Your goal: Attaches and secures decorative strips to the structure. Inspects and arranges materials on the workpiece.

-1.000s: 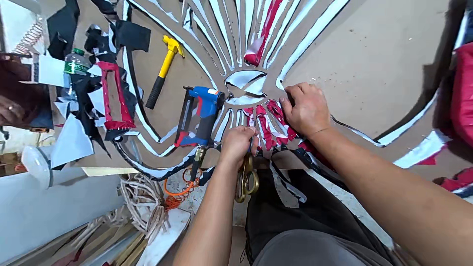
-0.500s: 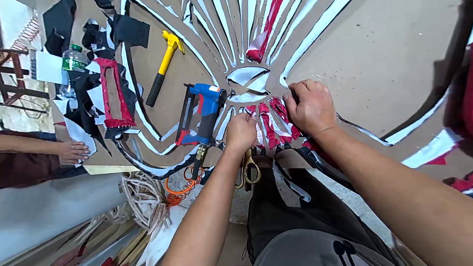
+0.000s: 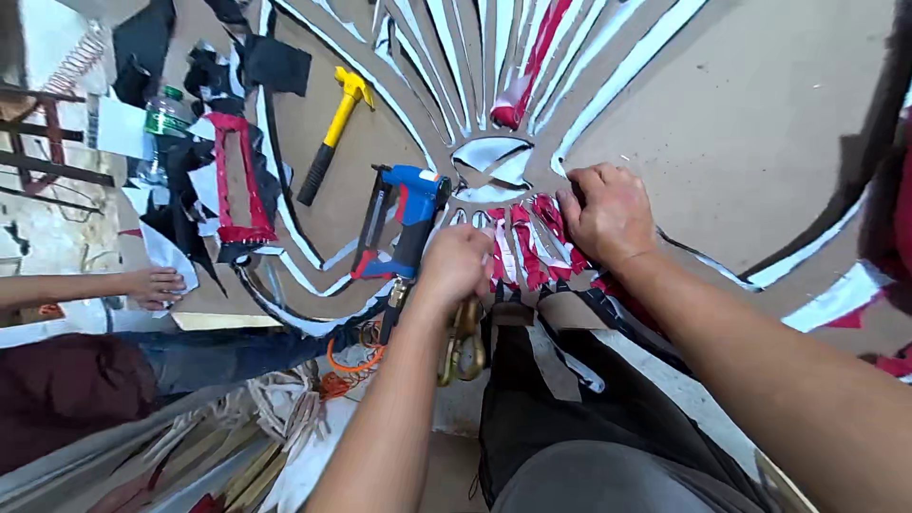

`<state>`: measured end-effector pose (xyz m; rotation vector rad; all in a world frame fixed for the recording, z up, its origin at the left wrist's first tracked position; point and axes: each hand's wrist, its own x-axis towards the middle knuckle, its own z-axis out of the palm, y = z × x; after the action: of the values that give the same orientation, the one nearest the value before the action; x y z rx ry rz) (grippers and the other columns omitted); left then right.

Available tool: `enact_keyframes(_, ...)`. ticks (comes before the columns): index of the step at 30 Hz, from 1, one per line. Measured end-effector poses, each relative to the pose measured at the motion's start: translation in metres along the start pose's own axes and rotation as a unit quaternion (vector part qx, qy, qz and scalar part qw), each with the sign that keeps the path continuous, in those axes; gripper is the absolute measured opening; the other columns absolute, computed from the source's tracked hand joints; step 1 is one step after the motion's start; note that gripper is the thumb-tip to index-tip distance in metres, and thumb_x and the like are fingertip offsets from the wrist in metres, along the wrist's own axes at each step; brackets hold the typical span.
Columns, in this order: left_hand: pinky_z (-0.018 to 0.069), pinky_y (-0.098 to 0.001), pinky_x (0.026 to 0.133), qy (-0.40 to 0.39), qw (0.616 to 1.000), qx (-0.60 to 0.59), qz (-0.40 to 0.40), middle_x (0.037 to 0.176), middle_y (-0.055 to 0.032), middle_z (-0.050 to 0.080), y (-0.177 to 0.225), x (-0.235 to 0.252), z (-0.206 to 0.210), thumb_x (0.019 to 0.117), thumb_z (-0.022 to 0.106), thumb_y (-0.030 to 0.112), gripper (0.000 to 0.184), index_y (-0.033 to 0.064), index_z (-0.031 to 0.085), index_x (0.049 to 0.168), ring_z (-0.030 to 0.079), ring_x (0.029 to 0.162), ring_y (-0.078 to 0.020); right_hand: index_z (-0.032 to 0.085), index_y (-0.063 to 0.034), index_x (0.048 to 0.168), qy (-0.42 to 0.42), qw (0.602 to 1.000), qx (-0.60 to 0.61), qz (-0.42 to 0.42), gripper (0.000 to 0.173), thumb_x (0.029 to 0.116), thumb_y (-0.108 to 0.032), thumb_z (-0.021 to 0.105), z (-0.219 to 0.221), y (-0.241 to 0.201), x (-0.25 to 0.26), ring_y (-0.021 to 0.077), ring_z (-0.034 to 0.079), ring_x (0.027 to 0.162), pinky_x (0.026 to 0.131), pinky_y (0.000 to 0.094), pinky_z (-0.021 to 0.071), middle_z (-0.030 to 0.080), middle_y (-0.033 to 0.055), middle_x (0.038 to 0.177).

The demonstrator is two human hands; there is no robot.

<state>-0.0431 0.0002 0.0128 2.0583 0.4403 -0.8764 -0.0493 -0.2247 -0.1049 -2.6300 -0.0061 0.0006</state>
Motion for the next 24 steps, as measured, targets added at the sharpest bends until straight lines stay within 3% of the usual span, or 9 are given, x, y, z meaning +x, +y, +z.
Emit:
enact_keyframes(4, 0.0468, -0.0267, 0.040, -0.003, 0.995, -0.068, -0.071, 0.060, -0.0052, 0.059, -0.019, 0.024, 0.043, 0.1108, 0.047, 0.029, 0.034, -0.0007, 0.061, 0.101, 0.051, 0.041, -0.0121, 0.068, -0.0107, 0.125, 0.002, 1.000, -0.002, 0.002, 0.048, 0.1052, -0.045, 0.041, 0.002, 0.001, -0.002, 0.0365, 0.063, 0.116, 0.098, 0.0544, 0.0479, 0.068, 0.0151, 0.123)
enact_keyframes(8, 0.0471, -0.0262, 0.039, 0.050, 0.988, -0.118, -0.082, 0.059, -0.0049, 0.058, -0.018, 0.031, 0.043, 0.1109, 0.047, 0.028, 0.034, -0.0012, 0.061, 0.100, 0.051, 0.039, -0.0113, 0.068, -0.0113, 0.126, 0.005, 1.000, -0.008, 0.003, 0.048, 0.1052, -0.045, 0.040, 0.002, 0.001, -0.003, 0.0363, 0.063, 0.115, 0.096, 0.0543, 0.0482, 0.068, 0.0149, 0.122)
enact_keyframes(14, 0.0462, -0.0264, 0.038, 0.055, 0.989, -0.099, -0.098, 0.058, -0.0059, 0.058, -0.015, 0.036, 0.047, 0.1101, 0.049, 0.028, 0.034, -0.0007, 0.061, 0.097, 0.052, 0.039, -0.0124, 0.068, -0.0108, 0.125, 0.002, 1.000, -0.010, 0.005, 0.049, 0.1056, -0.045, 0.039, 0.002, 0.001, -0.003, 0.0370, 0.063, 0.115, 0.097, 0.0548, 0.0477, 0.067, 0.0157, 0.122)
enact_keyframes(20, 0.0426, -0.0246, 0.034, 0.110, 0.940, -0.319, -0.039, 0.057, -0.0051, 0.055, -0.032, 0.034, 0.075, 0.1109, 0.047, 0.029, 0.035, -0.0012, 0.060, 0.098, 0.046, 0.036, -0.0103, 0.067, -0.0103, 0.126, -0.002, 1.000, -0.010, 0.006, 0.050, 0.1053, -0.046, 0.039, 0.001, 0.001, -0.003, 0.0373, 0.062, 0.116, 0.098, 0.0554, 0.0471, 0.067, 0.0161, 0.123)
enact_keyframes(24, 0.0473, -0.0268, 0.039, 0.192, 0.912, -0.356, 0.065, 0.062, -0.0015, 0.057, -0.039, 0.022, 0.067, 0.1124, 0.040, 0.031, 0.038, 0.0014, 0.061, 0.102, 0.050, 0.042, -0.0095, 0.068, -0.0116, 0.126, -0.001, 1.000, -0.012, 0.003, 0.050, 0.1054, -0.047, 0.039, 0.003, 0.000, -0.003, 0.0358, 0.063, 0.115, 0.098, 0.0548, 0.0475, 0.068, 0.0146, 0.122)
